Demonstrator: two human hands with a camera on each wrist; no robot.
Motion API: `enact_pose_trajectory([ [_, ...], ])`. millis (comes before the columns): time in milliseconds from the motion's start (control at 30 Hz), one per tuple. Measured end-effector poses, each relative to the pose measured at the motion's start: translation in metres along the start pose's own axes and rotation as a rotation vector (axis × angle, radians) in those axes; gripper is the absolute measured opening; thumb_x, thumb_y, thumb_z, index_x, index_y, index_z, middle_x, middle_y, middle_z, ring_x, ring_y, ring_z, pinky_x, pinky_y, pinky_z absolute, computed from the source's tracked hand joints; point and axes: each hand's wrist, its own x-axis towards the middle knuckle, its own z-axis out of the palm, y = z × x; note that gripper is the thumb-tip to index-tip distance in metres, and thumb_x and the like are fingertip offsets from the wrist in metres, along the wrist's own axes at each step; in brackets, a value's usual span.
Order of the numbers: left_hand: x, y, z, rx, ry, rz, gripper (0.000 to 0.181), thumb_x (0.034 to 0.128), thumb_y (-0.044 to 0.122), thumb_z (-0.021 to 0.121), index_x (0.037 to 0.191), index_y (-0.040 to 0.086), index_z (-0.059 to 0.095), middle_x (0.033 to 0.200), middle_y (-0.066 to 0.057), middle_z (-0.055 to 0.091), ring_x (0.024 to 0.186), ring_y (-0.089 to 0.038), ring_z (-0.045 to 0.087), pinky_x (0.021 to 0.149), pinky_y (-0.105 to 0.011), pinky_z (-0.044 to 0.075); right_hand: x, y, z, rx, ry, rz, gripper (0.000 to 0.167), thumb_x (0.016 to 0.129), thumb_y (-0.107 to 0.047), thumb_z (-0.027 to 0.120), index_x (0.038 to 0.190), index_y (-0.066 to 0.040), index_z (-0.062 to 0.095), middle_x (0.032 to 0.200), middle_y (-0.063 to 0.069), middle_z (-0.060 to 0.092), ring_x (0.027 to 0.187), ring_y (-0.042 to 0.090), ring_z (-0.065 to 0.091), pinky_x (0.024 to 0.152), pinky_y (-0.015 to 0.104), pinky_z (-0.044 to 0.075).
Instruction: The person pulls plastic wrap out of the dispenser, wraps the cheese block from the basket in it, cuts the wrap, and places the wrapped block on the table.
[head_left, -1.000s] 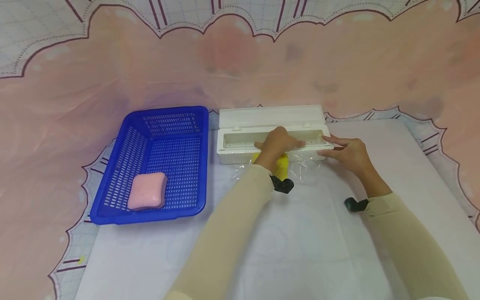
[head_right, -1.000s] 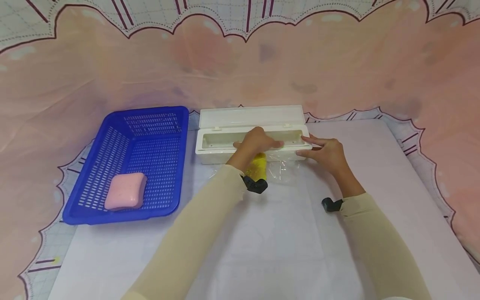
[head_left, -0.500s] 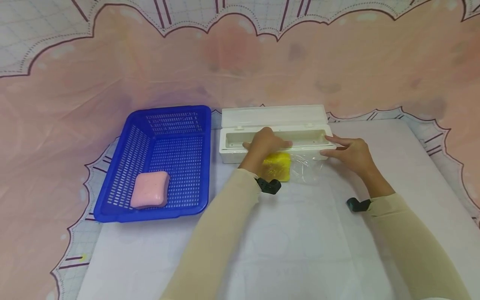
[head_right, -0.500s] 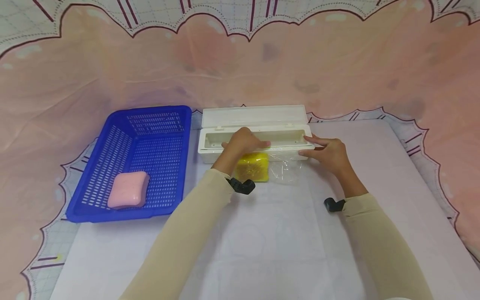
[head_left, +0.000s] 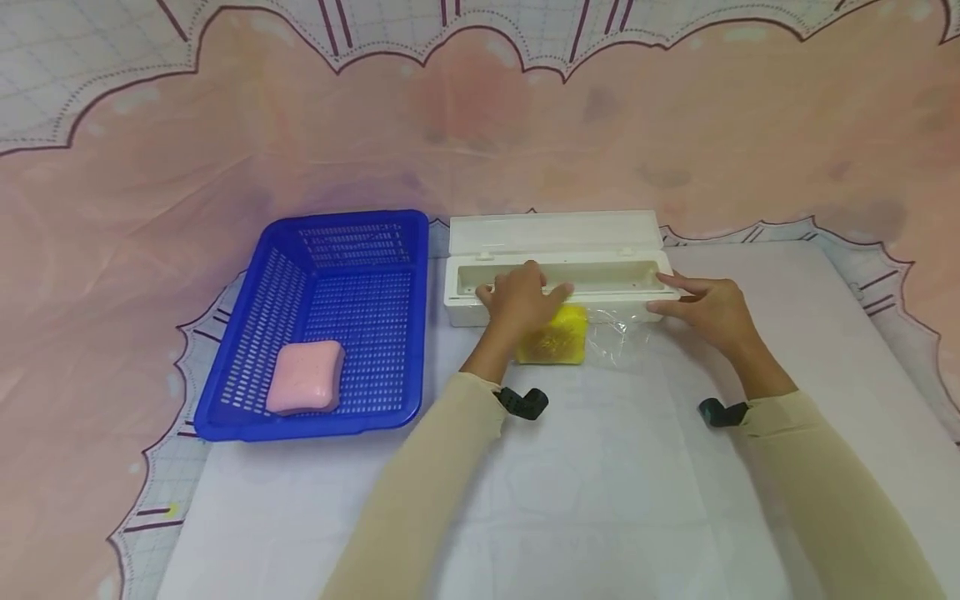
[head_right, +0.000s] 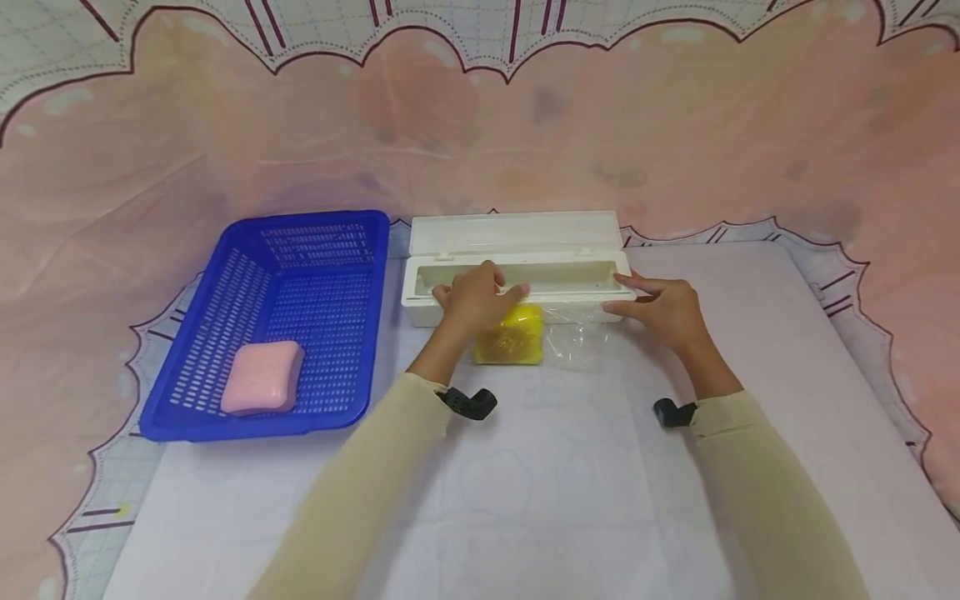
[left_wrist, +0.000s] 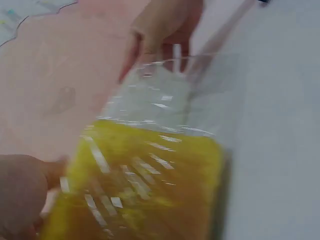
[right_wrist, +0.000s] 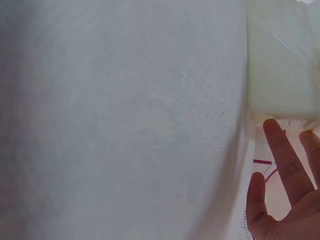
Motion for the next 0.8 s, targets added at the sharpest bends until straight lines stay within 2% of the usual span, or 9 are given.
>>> enact_pose_trajectory([
  [67,-0.007,-0.002,0.011,0.031,0.097,0.049,0.06,0.0934,0.071,0.054,0.114,0.015,0.057,0.114,-0.002,0.06,0.117,-0.028,0.05,0.112,-0.064,0.019,0.0,0.002,-0.001,0.002,0.006,-0.007,0.09,0.067,-0.069,0.084,0.143,-0.031,0.056,0.158,0.002,0.042,0.129,0.034,0.058,0.08,0.028,0.048],
  [167,-0.012,-0.004,0.026,0.058,0.223,0.083,0.062,0.0933,0.073,0.051,0.112,0.014,0.053,0.11,-0.004,0.055,0.119,-0.028,0.046,0.116,-0.066,0.012,0.0,0.004,-0.001,0.01,0.009,-0.012,0.093,0.064,-0.072,0.083,0.143,-0.03,0.056,0.159,0.002,0.043,0.129,0.034,0.058,0.081,0.027,0.048],
  [233,-0.013,-0.005,0.032,0.069,0.289,0.09,0.061,0.0943,0.072,0.051,0.111,0.013,0.052,0.108,-0.003,0.055,0.118,-0.027,0.046,0.117,-0.065,0.01,0.0,0.005,-0.001,0.015,0.006,-0.009,0.094,0.063,-0.073,0.084,0.143,-0.03,0.056,0.159,0.003,0.042,0.129,0.034,0.058,0.081,0.028,0.048],
  [300,-0.012,-0.006,0.036,0.07,0.329,0.096,0.059,0.0946,0.07,0.051,0.109,0.013,0.051,0.106,-0.003,0.054,0.116,-0.026,0.046,0.117,-0.064,0.01,0.0,0.005,-0.001,0.018,0.004,-0.005,0.095,0.063,-0.073,0.084,0.143,-0.03,0.056,0.159,0.003,0.042,0.129,0.034,0.057,0.082,0.028,0.047],
  [467,-0.013,-0.008,0.038,0.058,0.359,0.085,0.062,0.094,0.07,0.052,0.115,0.011,0.052,0.115,-0.004,0.056,0.119,-0.026,0.047,0.118,-0.063,0.009,0.001,0.004,0.0,0.019,-0.001,0.002,0.094,0.063,-0.072,0.084,0.143,-0.031,0.056,0.159,0.003,0.043,0.128,0.033,0.057,0.082,0.029,0.047],
  [667,-0.015,-0.009,0.036,0.061,0.378,0.031,0.069,0.0945,0.07,0.052,0.124,0.008,0.052,0.121,-0.006,0.057,0.125,-0.027,0.046,0.121,-0.067,0.003,0.001,0.004,0.0,0.019,0.002,-0.003,0.091,0.064,-0.069,0.085,0.142,-0.031,0.057,0.158,0.002,0.044,0.124,0.031,0.057,0.078,0.028,0.047],
  [800,-0.018,-0.012,0.03,0.083,0.382,-0.01,0.071,0.0945,0.069,0.054,0.128,0.006,0.051,0.122,-0.009,0.058,0.127,-0.03,0.046,0.121,-0.07,0.003,0.002,0.004,-0.001,0.02,0.004,-0.005,0.089,0.066,-0.068,0.086,0.142,-0.031,0.058,0.157,0.0,0.045,0.123,0.029,0.058,0.077,0.027,0.047],
])
